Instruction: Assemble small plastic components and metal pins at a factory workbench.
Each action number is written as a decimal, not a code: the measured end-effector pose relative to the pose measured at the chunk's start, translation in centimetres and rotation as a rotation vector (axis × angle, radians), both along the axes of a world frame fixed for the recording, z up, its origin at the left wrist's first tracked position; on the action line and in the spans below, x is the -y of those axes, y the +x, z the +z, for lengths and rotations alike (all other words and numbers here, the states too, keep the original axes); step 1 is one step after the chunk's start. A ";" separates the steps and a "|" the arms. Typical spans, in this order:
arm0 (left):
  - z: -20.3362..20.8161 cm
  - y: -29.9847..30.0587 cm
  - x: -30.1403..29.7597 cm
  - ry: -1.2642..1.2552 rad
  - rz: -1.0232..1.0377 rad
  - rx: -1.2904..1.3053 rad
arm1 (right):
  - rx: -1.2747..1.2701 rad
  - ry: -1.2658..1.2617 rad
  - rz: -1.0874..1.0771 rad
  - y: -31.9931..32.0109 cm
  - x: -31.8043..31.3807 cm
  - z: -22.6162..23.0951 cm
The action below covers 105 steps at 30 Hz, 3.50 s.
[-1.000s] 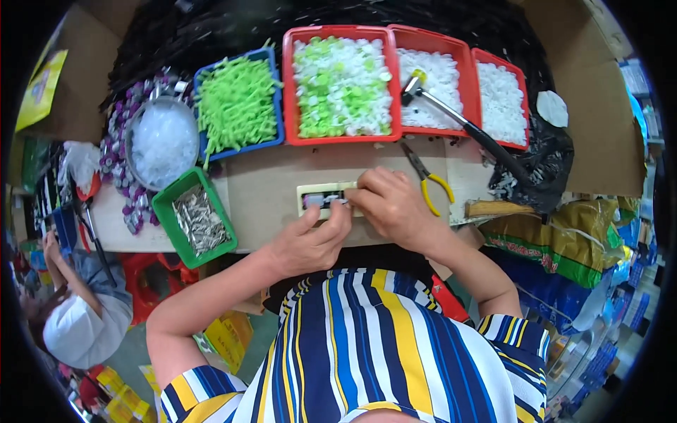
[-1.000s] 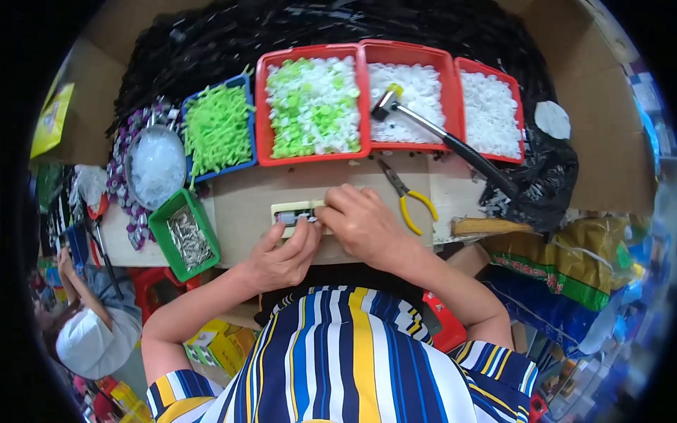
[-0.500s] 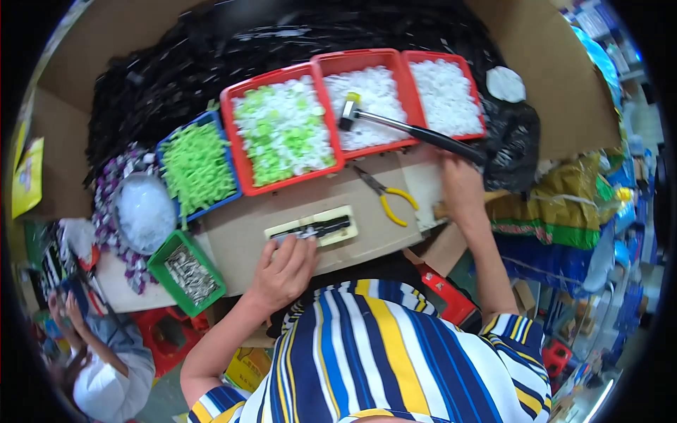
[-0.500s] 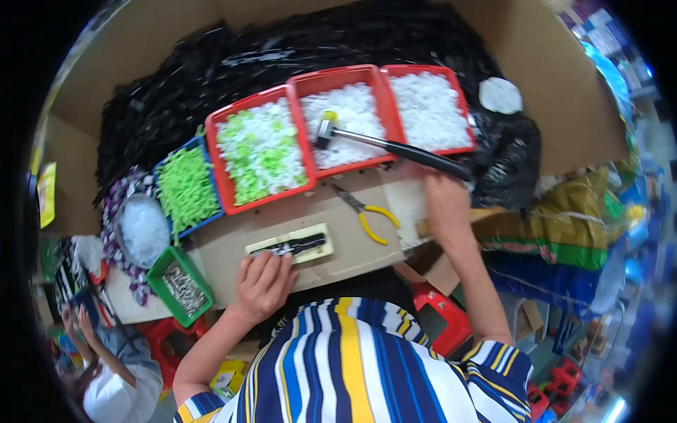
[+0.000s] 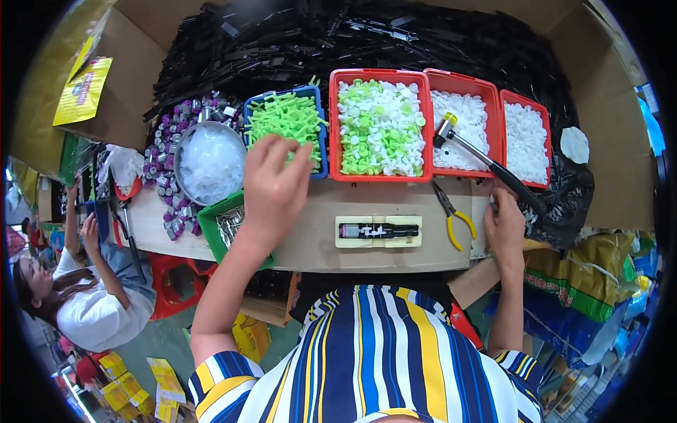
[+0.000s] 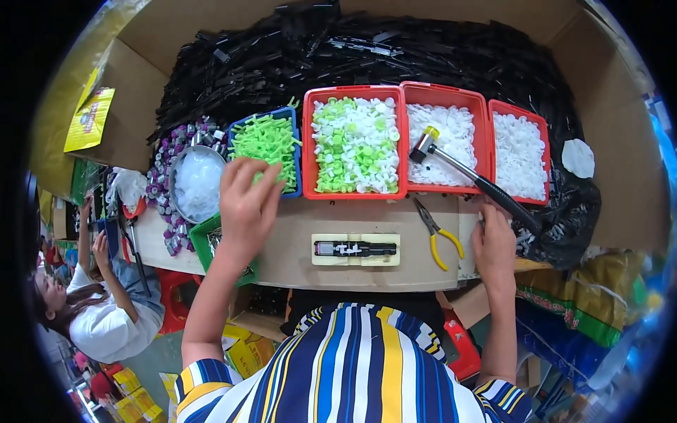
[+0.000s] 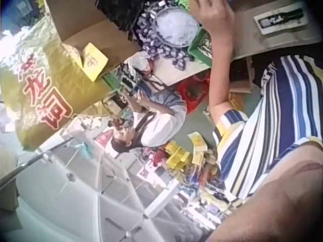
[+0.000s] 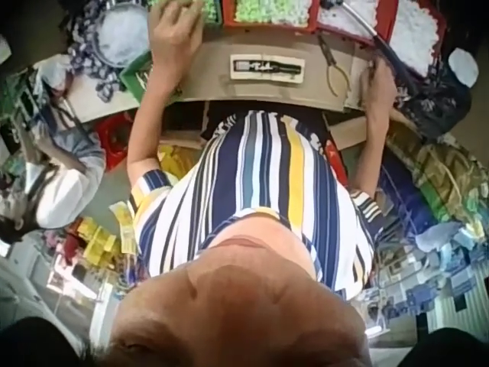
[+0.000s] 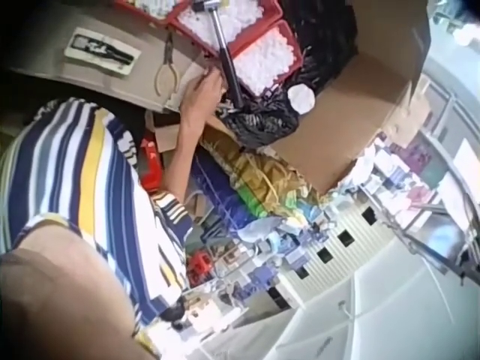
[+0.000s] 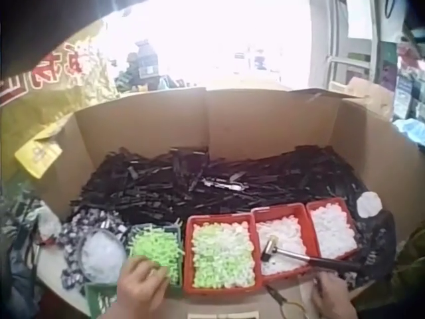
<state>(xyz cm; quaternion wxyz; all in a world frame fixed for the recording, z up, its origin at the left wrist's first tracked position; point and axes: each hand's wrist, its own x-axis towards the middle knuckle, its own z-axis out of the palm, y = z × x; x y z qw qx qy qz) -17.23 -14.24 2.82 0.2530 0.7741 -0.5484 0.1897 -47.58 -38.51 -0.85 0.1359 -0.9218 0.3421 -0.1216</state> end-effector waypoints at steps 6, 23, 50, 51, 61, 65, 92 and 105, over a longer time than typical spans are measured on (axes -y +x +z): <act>0.7 2.8 2.3 0.091 0.117 -0.027 | 0.096 0.062 0.065 0.7 -1.2 1.7; 1.0 4.4 4.5 0.199 0.066 -0.151 | 0.125 0.096 0.082 1.1 -1.7 2.2; 0.9 8.7 -9.9 -0.343 0.411 -0.687 | 0.172 0.106 0.259 3.9 -2.6 2.1; 0.7 8.5 -10.2 -0.307 0.442 -0.614 | 0.179 0.090 0.285 4.0 -2.6 2.2; 3.2 5.0 -9.6 -0.605 0.340 -0.810 | 0.290 0.221 0.268 4.9 -4.2 4.6; 3.0 0.5 -6.4 -0.756 0.141 -1.227 | 0.661 0.886 0.289 7.5 -6.9 5.2; -1.4 -10.6 -1.2 -0.831 -0.075 -1.787 | 0.843 1.161 0.270 9.3 -11.2 3.4; -2.2 -9.6 -1.7 -0.347 -0.017 -1.192 | 0.443 0.647 0.491 7.8 -9.0 4.0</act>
